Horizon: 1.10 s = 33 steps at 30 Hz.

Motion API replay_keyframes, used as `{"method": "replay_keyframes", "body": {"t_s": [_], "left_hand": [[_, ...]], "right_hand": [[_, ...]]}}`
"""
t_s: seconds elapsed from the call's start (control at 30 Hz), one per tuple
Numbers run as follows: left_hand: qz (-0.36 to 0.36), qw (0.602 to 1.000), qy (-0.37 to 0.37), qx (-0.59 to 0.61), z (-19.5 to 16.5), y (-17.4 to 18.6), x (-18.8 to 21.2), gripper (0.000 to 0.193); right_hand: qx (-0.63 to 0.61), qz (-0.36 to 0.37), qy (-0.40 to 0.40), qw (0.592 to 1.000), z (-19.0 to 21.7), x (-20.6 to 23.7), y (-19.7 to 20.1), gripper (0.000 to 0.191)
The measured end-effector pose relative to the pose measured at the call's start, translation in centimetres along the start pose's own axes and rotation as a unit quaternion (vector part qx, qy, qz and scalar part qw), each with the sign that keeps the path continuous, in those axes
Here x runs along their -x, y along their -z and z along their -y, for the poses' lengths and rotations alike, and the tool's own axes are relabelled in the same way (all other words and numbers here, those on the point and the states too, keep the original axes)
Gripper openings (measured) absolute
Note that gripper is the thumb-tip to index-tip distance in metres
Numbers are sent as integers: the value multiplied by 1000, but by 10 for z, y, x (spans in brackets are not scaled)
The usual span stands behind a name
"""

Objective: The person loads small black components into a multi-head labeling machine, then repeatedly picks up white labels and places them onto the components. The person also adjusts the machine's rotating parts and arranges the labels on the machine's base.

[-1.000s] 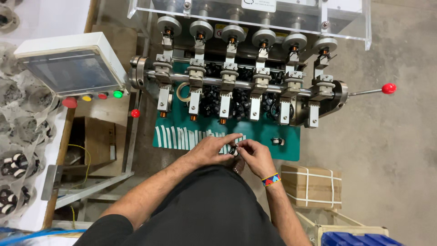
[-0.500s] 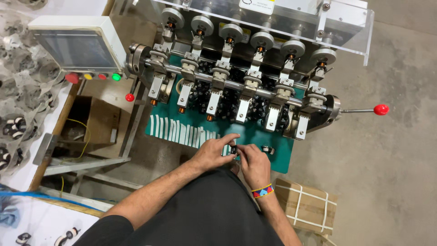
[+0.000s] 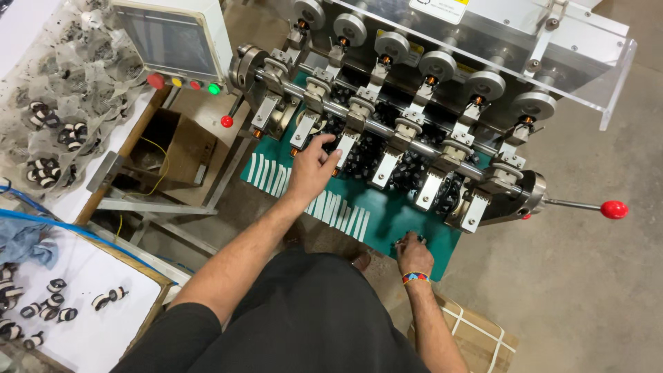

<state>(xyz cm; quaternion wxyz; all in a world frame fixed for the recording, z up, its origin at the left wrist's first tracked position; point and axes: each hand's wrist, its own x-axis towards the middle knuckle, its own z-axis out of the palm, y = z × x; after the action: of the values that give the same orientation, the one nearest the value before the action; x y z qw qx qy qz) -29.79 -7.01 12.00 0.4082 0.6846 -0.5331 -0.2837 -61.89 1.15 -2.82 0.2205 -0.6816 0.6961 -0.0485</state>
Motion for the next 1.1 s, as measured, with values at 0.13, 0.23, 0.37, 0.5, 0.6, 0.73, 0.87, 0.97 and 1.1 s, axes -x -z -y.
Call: {"method": "replay_keyframes", "body": {"t_s": [0.13,0.23,0.37,0.5,0.6,0.73,0.87,0.97,1.1], "left_hand": [[125,989,13,72,-18,-10,-1,24],[168,983,-68,15,1,-38,39,23],[102,969,-203,-93,59,-47,58,22],[195,967,-135,-93,106,-10,52,22],[293,948,-96,-79,120,28,46,20],[321,942,-93,23,102,81,40,21],[253,944,-191,84,72,124,36,31],[342,899,-244,128,61,135,17,38],[444,847,-209,204,67,132,-2,42]], "right_hand": [[-72,-15,79,994,23,18,11,25],[-130,49,90,986,56,36,25,28],[-213,83,140,963,105,35,29,28],[-337,-20,240,910,160,-4,14,35],[-532,91,27,842,208,-43,-4,44],[-695,160,-168,681,257,-62,-14,40],[-625,210,-200,725,262,-12,7,42],[-655,375,-216,620,262,22,31,45],[-687,418,-191,562,268,35,50,51]]}}
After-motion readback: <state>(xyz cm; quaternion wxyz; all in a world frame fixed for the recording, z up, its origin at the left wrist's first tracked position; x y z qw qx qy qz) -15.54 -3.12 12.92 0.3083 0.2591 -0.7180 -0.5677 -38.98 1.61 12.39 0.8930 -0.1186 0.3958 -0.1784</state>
